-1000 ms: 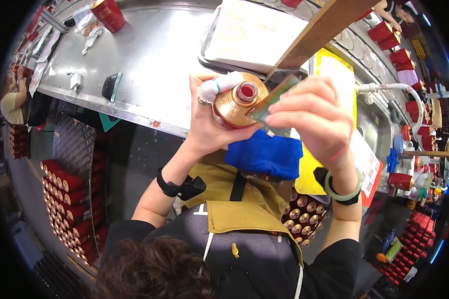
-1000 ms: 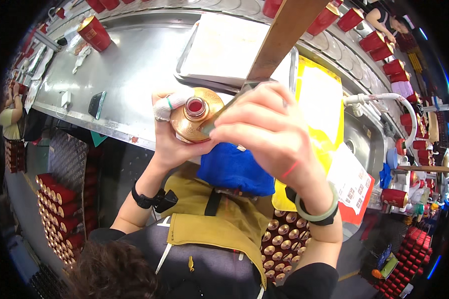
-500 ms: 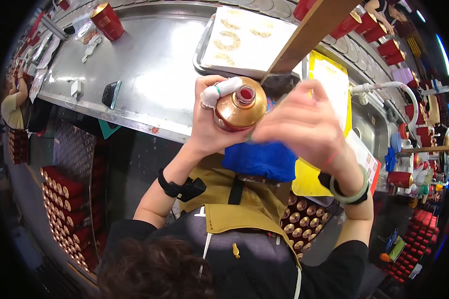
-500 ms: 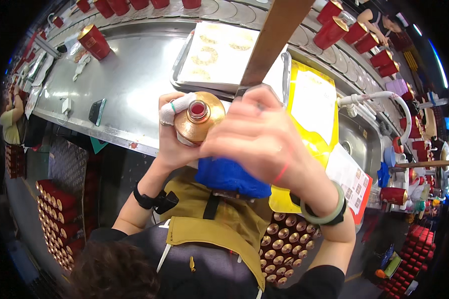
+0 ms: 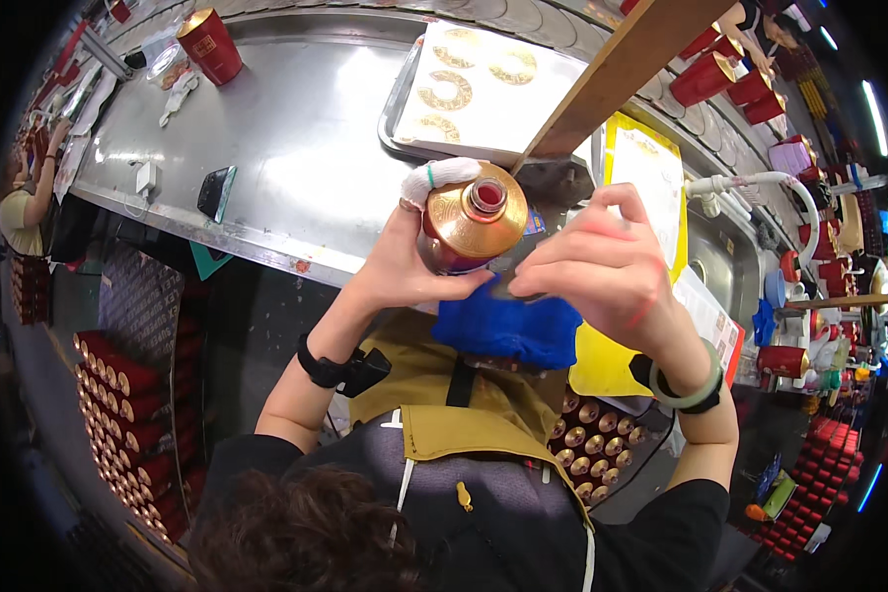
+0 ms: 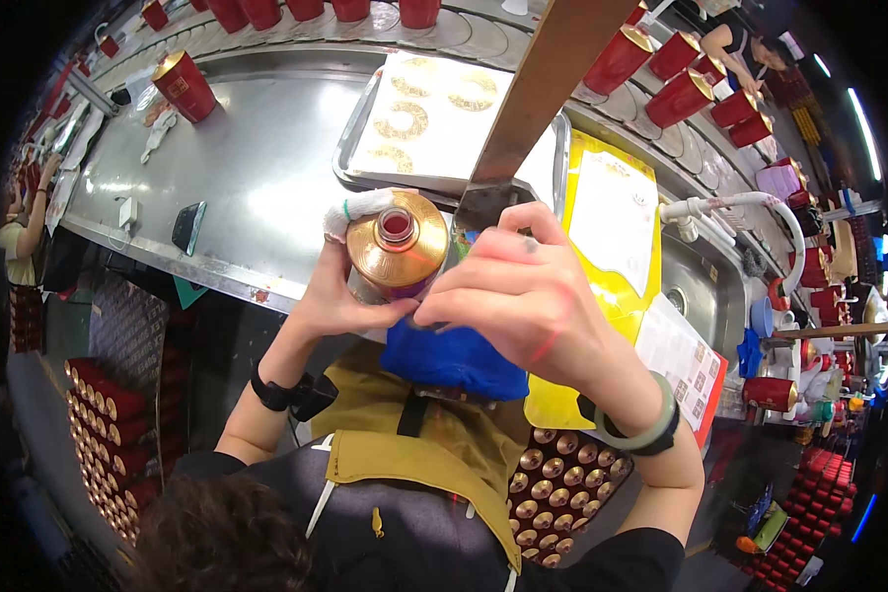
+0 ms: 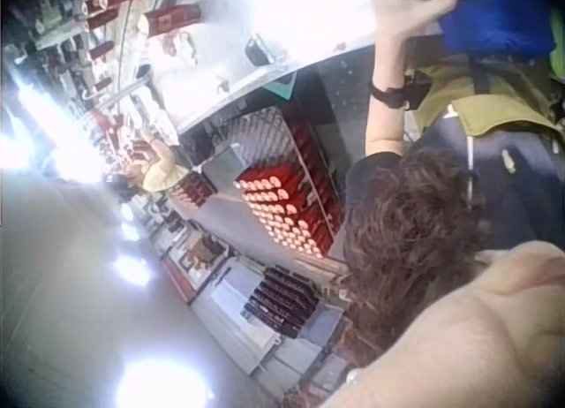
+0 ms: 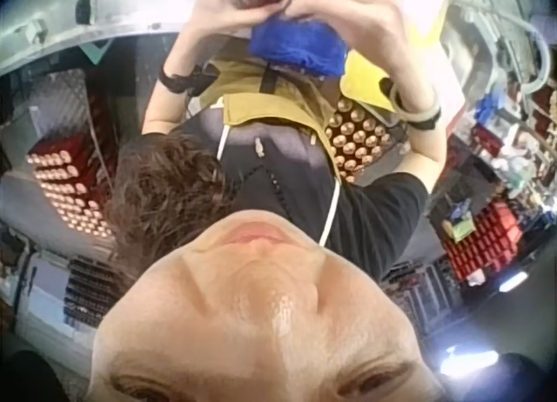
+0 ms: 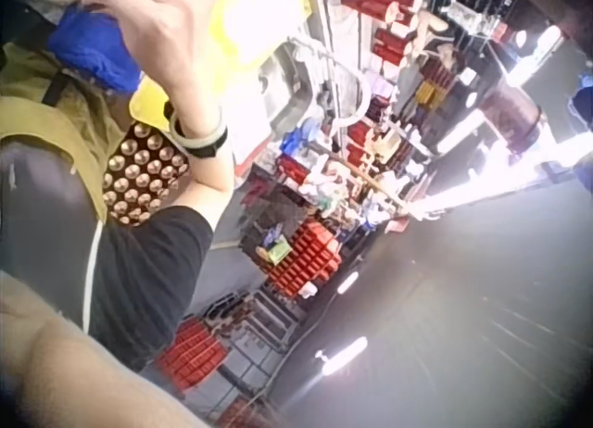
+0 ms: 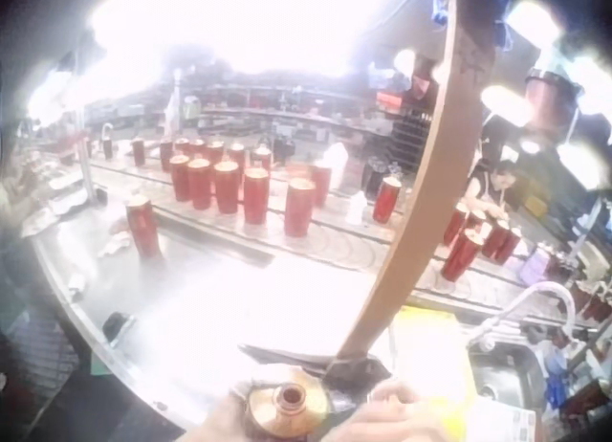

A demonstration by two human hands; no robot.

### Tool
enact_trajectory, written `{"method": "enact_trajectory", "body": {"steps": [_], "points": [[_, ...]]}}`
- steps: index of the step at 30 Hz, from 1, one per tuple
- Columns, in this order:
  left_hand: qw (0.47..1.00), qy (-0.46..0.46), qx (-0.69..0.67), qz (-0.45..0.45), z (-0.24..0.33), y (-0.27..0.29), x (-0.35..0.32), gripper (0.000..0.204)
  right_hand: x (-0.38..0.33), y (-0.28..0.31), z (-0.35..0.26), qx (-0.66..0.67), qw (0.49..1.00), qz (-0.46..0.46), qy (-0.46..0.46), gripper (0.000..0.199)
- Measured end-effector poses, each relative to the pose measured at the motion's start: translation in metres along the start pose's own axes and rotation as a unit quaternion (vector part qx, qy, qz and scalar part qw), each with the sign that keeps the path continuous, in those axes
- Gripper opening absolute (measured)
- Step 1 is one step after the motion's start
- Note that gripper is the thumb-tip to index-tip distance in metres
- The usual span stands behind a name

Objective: Applying labels and decorative neck-seals to red and gold liquor bottles on a production line.

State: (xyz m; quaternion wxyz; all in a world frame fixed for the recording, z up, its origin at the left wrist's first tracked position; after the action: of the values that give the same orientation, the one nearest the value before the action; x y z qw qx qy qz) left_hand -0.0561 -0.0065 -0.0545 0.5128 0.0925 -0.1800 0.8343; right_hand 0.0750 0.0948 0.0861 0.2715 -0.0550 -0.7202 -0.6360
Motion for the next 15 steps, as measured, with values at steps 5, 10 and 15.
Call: {"method": "enact_trajectory", "body": {"steps": [5,10,15], "points": [[0.998,-0.055,-0.023,0.031,-0.006,-0.006,0.006,0.100,0.018,0.010,0.012,-0.039,0.997,0.066,-0.003,0.020],[0.995,-0.086,-0.012,0.054,0.002,-0.009,0.014,0.101,-0.007,0.001,0.009,0.009,0.998,0.025,-0.064,0.017],[0.993,-0.068,-0.010,0.099,0.018,-0.008,0.037,0.084,-0.060,-0.012,0.024,0.199,0.922,0.110,-0.312,0.018]]}}
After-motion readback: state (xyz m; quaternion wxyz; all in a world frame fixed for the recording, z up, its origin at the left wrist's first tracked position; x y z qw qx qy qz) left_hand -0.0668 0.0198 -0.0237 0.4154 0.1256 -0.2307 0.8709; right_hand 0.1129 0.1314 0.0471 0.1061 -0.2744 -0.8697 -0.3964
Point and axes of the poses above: each hand's wrist, its own x-axis towards the middle knuckle, its own y-axis out of the back of the hand, z = x × y, the point moved 7 cm from there along x, towards the middle knuckle, and after that the axes turned 15 degrees about -x, right-handed, at the moved point
